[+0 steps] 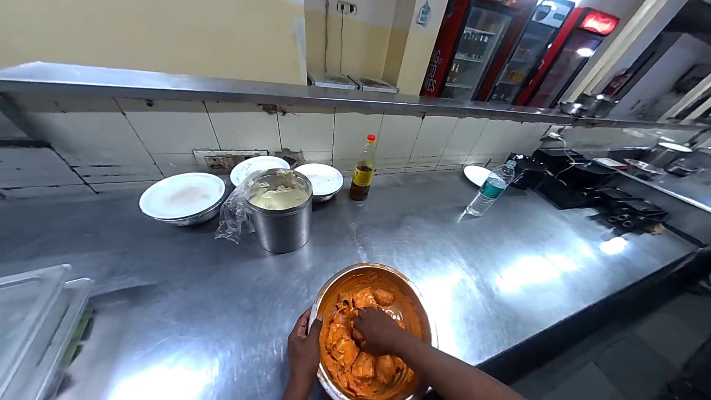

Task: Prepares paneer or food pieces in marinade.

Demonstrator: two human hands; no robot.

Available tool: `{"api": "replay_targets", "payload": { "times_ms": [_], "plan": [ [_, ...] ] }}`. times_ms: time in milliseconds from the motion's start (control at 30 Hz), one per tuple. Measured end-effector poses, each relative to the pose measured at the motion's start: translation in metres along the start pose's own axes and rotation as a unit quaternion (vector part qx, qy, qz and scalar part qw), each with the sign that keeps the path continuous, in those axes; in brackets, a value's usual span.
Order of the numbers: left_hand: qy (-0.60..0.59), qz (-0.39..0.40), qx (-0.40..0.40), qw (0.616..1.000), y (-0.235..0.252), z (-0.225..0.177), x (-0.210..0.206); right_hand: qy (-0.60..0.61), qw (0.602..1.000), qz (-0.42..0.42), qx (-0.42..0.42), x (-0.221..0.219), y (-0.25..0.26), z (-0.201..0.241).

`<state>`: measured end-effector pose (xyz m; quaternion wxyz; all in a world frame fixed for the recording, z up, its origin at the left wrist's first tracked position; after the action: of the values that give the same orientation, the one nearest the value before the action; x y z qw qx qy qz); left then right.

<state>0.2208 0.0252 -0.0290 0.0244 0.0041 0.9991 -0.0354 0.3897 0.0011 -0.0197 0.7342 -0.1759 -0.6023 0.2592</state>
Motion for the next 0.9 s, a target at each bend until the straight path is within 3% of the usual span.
{"api": "replay_targets", "payload": {
  "times_ms": [233,633,900],
  "plan": [
    [0.016,-0.001,-0.006,1.000,0.002,-0.001,0.000,0.101,0.967,0.017,-0.235,0.000,-0.019,-0.017],
    [0.013,0.010,-0.004,1.000,0.003,-0.002,-0.003,0.119,0.976,0.049,-0.175,0.003,-0.031,-0.025],
    [0.013,0.015,-0.007,1.000,0.005,-0.001,-0.003,0.168,0.959,0.059,-0.219,-0.005,-0.023,-0.026]
  ]
}}
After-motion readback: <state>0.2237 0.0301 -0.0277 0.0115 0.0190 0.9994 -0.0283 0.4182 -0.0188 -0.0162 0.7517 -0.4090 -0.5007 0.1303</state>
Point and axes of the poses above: each hand's wrist, its own y-axis towards the middle knuckle, its own x-axis out of the back of the hand, z = x × y, the point moved 5 cm from there along y, towards the middle knuckle, and after that the axes turned 8 degrees about -x, right-handed, at the moved point
